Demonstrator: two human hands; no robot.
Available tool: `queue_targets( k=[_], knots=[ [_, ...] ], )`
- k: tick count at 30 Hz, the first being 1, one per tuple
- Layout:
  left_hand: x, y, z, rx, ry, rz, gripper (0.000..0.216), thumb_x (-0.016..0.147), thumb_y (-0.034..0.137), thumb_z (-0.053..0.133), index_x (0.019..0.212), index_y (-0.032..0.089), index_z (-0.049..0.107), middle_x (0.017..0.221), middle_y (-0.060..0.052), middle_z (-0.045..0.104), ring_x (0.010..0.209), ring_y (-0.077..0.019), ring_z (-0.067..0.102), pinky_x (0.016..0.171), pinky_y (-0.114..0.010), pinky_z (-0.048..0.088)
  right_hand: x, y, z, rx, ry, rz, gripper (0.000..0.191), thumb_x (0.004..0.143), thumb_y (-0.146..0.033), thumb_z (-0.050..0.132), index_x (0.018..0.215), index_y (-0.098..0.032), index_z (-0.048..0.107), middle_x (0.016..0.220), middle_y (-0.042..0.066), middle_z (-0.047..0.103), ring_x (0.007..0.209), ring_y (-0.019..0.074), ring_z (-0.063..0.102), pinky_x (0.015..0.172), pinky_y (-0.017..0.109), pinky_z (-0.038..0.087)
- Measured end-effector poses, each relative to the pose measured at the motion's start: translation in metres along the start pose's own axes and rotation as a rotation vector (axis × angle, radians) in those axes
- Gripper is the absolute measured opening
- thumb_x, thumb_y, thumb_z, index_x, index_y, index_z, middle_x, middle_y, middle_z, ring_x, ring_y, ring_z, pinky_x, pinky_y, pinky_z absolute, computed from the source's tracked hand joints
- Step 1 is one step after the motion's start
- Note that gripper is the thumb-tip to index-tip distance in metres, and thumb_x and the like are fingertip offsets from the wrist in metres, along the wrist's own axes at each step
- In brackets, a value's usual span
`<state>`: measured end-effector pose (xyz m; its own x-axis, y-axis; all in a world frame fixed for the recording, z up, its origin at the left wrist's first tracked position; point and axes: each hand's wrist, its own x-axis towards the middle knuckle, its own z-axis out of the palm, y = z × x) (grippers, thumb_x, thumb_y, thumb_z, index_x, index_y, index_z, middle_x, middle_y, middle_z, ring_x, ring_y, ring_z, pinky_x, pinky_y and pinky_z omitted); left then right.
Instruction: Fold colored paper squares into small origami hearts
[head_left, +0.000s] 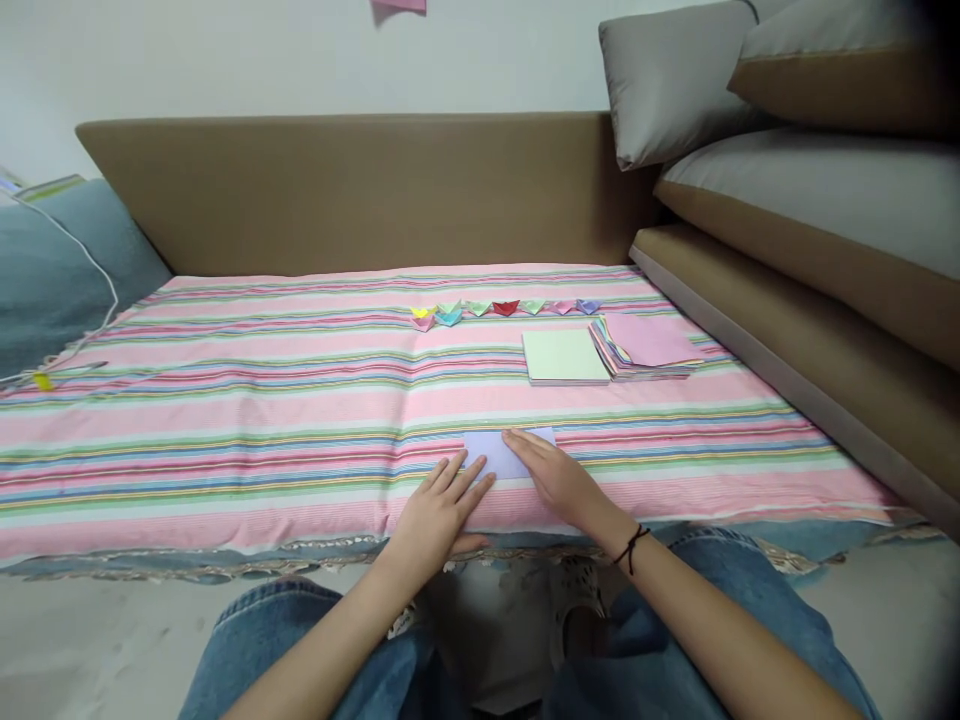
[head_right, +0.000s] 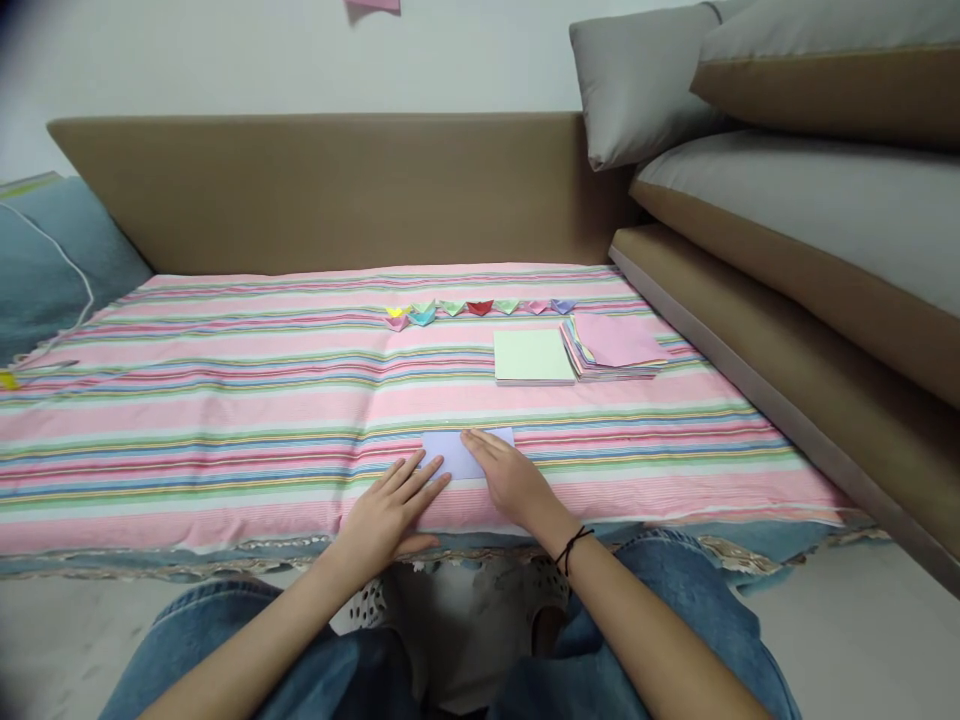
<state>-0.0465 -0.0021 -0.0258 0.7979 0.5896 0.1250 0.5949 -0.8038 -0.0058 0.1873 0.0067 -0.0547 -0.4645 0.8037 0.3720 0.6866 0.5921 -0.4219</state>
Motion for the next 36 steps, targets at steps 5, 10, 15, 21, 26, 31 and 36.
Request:
queue_targets(
  k=[5, 10, 15, 21, 26, 31, 36],
  knots=[
    [-0.013, -0.005, -0.005, -0.008, 0.096, -0.041, 0.061, 0.078, 0.044, 0.063, 0.130, 0.018, 0.044, 0.137, -0.007, 0.045, 0.129, -0.0348, 0.031, 0.104, -0.050, 0.030, -0.001, -0.001, -0.001, -0.012, 0.005, -0.007, 0.060, 0.083, -0.001, 0.031, 0.140, -0.018, 0.030, 0.139, 0.010, 0.041, 0.129, 0.0215, 0.036, 0.106, 0.045, 0.036],
    [-0.016, -0.009, -0.005, -0.094, 0.210, -0.057, 0.046, 0.080, 0.039, 0.062, 0.120, 0.017, 0.055, 0.124, -0.009, 0.057, 0.122, -0.0353, 0.041, 0.099, -0.052, 0.036, 0.000, -0.002, -0.001, -0.017, 0.004, 0.000, 0.056, 0.084, -0.001, 0.030, 0.138, -0.016, 0.033, 0.138, 0.011, 0.042, 0.129, 0.0215, 0.036, 0.106, 0.045, 0.036],
    [-0.009, -0.013, -0.009, -0.282, 0.299, -0.093, 0.026, 0.084, 0.033, 0.058, 0.107, 0.021, 0.062, 0.110, -0.008, 0.065, 0.113, -0.0292, 0.050, 0.092, -0.046, 0.044, 0.000, -0.007, -0.008, 0.076, 0.063, 0.010, 0.040, 0.091, -0.012, 0.035, 0.129, -0.020, 0.044, 0.133, 0.009, 0.048, 0.127, 0.0219, 0.039, 0.105, 0.046, 0.037],
    [0.001, -0.019, -0.020, -0.422, 0.263, -0.130, 0.031, 0.082, 0.029, 0.060, 0.112, 0.023, 0.054, 0.114, -0.008, 0.057, 0.107, -0.0244, 0.052, 0.091, -0.041, 0.044, 0.001, -0.018, -0.017, 0.020, 0.112, -0.063, 0.025, 0.084, -0.030, 0.059, 0.107, -0.021, 0.059, 0.113, 0.009, 0.061, 0.109, 0.0250, 0.051, 0.092, 0.044, 0.044],
    [0.008, -0.022, -0.021, -0.383, 0.252, -0.094, 0.041, 0.080, 0.029, 0.063, 0.117, 0.023, 0.050, 0.127, -0.010, 0.049, 0.118, -0.0268, 0.043, 0.098, -0.045, 0.038, 0.005, -0.024, -0.020, -0.188, 0.044, -0.186, 0.016, 0.089, -0.016, 0.047, 0.095, -0.018, 0.062, 0.093, 0.008, 0.065, 0.087, 0.0218, 0.056, 0.076, 0.039, 0.044],
    [0.015, -0.022, -0.018, -0.355, 0.258, -0.039, 0.036, 0.082, 0.028, 0.060, 0.117, 0.022, 0.051, 0.123, -0.008, 0.054, 0.116, -0.0250, 0.045, 0.097, -0.043, 0.038, 0.001, -0.024, -0.029, -0.206, 0.026, -0.211, 0.023, 0.090, -0.012, 0.040, 0.090, -0.018, 0.062, 0.085, 0.009, 0.065, 0.083, 0.0210, 0.058, 0.075, 0.038, 0.045],
    [0.016, -0.011, -0.009, -0.208, 0.283, 0.051, 0.020, 0.091, 0.019, 0.044, 0.105, 0.019, 0.059, 0.094, -0.007, 0.065, 0.095, -0.0220, 0.055, 0.080, -0.038, 0.043, -0.010, -0.021, -0.033, -0.126, 0.027, -0.217, 0.020, 0.089, -0.015, 0.044, 0.099, -0.019, 0.061, 0.090, 0.009, 0.066, 0.089, 0.0217, 0.058, 0.077, 0.038, 0.047]
  ],
)
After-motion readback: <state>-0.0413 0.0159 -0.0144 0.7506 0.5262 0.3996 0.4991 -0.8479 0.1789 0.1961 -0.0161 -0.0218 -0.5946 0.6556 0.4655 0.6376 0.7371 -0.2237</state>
